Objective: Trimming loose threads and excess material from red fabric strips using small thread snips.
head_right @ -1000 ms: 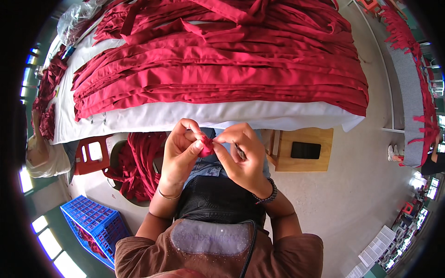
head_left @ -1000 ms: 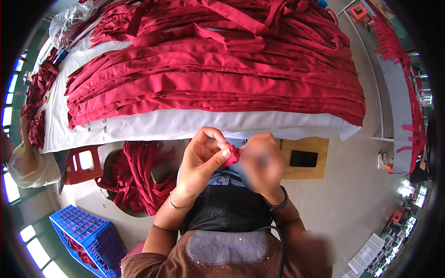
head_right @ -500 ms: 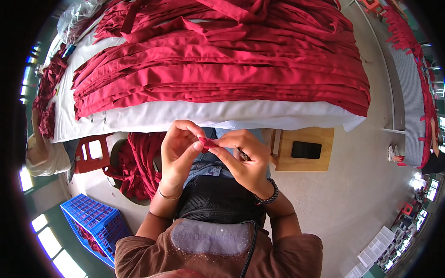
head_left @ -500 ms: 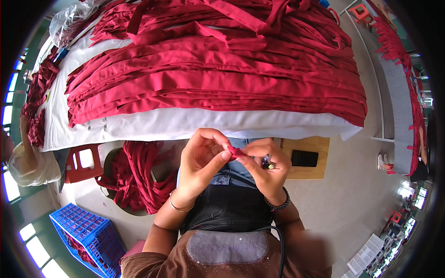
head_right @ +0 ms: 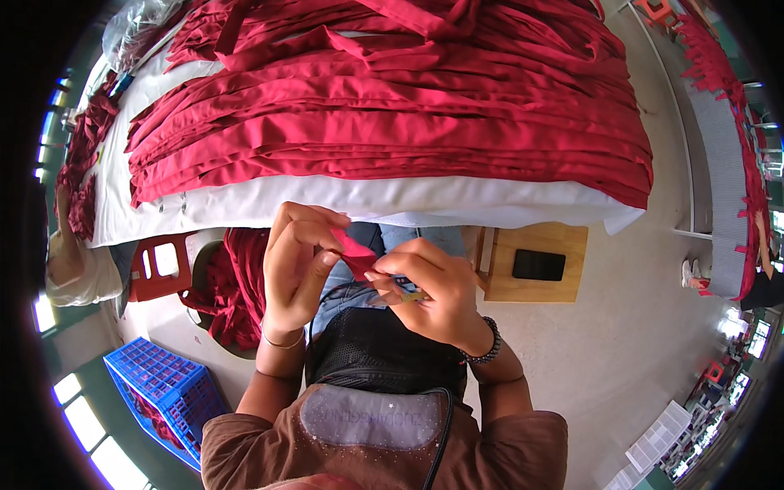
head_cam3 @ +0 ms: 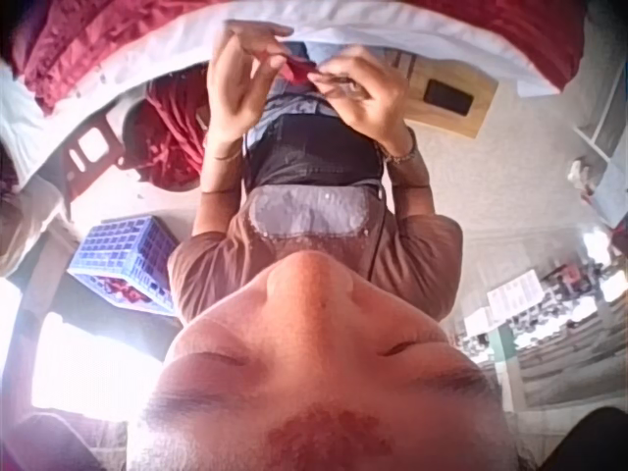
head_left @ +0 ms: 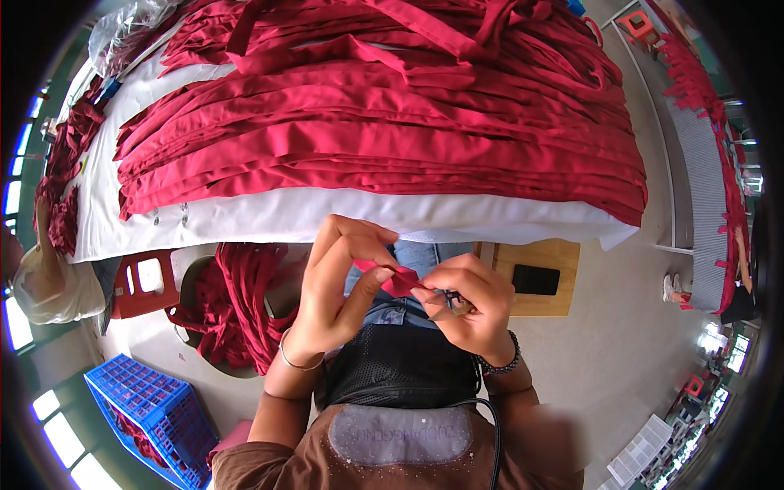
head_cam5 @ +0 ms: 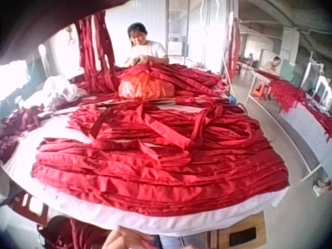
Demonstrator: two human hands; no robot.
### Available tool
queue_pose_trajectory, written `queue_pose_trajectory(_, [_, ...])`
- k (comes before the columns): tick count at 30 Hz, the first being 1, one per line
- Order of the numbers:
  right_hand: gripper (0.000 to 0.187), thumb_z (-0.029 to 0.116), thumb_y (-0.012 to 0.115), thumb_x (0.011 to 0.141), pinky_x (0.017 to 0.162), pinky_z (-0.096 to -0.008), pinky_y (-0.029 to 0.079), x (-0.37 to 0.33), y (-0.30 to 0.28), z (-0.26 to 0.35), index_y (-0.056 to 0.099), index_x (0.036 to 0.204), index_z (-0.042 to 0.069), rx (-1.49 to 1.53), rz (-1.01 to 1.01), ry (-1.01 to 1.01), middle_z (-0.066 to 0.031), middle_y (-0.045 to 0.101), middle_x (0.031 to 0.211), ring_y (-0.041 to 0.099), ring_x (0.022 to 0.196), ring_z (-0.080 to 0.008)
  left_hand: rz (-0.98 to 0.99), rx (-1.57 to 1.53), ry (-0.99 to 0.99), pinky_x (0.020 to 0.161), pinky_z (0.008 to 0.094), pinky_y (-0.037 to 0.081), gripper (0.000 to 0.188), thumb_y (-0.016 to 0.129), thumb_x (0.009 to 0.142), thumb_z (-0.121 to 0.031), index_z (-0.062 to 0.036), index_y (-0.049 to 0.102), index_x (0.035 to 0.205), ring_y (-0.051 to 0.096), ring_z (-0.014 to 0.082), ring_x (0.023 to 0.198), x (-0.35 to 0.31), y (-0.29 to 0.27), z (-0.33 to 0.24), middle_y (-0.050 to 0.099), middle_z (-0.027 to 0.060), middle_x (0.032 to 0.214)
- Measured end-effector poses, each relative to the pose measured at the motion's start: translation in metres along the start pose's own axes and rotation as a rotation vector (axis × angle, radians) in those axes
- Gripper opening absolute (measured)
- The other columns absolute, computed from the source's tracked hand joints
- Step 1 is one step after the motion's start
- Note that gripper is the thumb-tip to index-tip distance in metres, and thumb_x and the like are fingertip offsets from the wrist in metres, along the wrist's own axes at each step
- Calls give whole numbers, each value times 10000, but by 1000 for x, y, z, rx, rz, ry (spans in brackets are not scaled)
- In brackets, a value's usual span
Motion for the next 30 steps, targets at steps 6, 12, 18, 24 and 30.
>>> queue_pose_trajectory(6, [90, 17, 709, 780, 508, -225, 362, -4, -3, -9, 629, 815, 35, 265, -68, 144, -36, 600, 785, 477, 556, -73, 79, -582, -188, 882, 345, 443, 270, 548, 942, -135, 17, 446, 1140, 546, 199, 976, -15, 23, 19, 458, 146, 1167])
queue_pose_trajectory(12, [72, 45, 618, 871, 555, -209, 341, -19, -22, -26, 586, 920, 3, 591, -319, 309, -78, 583, 949, 435, 600, -42, 549, -32, -188, 739, 320, 493, 444, 807, 730, -185, 20, 583, 1054, 637, 260, 807, -23, 32, 34, 625, 129, 885])
queue_pose_trajectory(18, [303, 284, 473, 1000, 401, -193, 172, -17, -133, -70, 548, 1214, 84, 1024, -912, 219, 55, 453, 623, 201, 414, -21, 396, 121, -368, 536, 224, 478, 104, 697, 822, -45, 20, 621, 851, 640, 109, 597, -46, -36, 57, 651, 70, 688])
queue_pose_trajectory(24, [474, 333, 400, 1017, 378, -149, 237, -50, -207, -46, 412, 1380, 29, 629, -1160, 33, 7, 573, 857, 262, 425, 12, 426, 93, -373, 470, 219, 440, 111, 705, 814, -54, 11, 625, 772, 602, 112, 525, -51, -65, 53, 597, 55, 621])
queue_pose_trajectory(30, [145, 181, 481, 985, 384, -204, 284, -24, -42, -34, 493, 1079, 71, 765, -316, 536, -18, 539, 719, 381, 480, -40, 431, 39, -192, 470, 307, 405, 132, 734, 790, -79, -14, 620, 798, 570, 220, 512, -30, -9, 1, 558, 90, 602])
Point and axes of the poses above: each hand's wrist, its own x-axis towards the middle knuckle, its own y-axis out of the palm, z = x × y, the point moved 4 cm from there along x, towards the middle knuckle
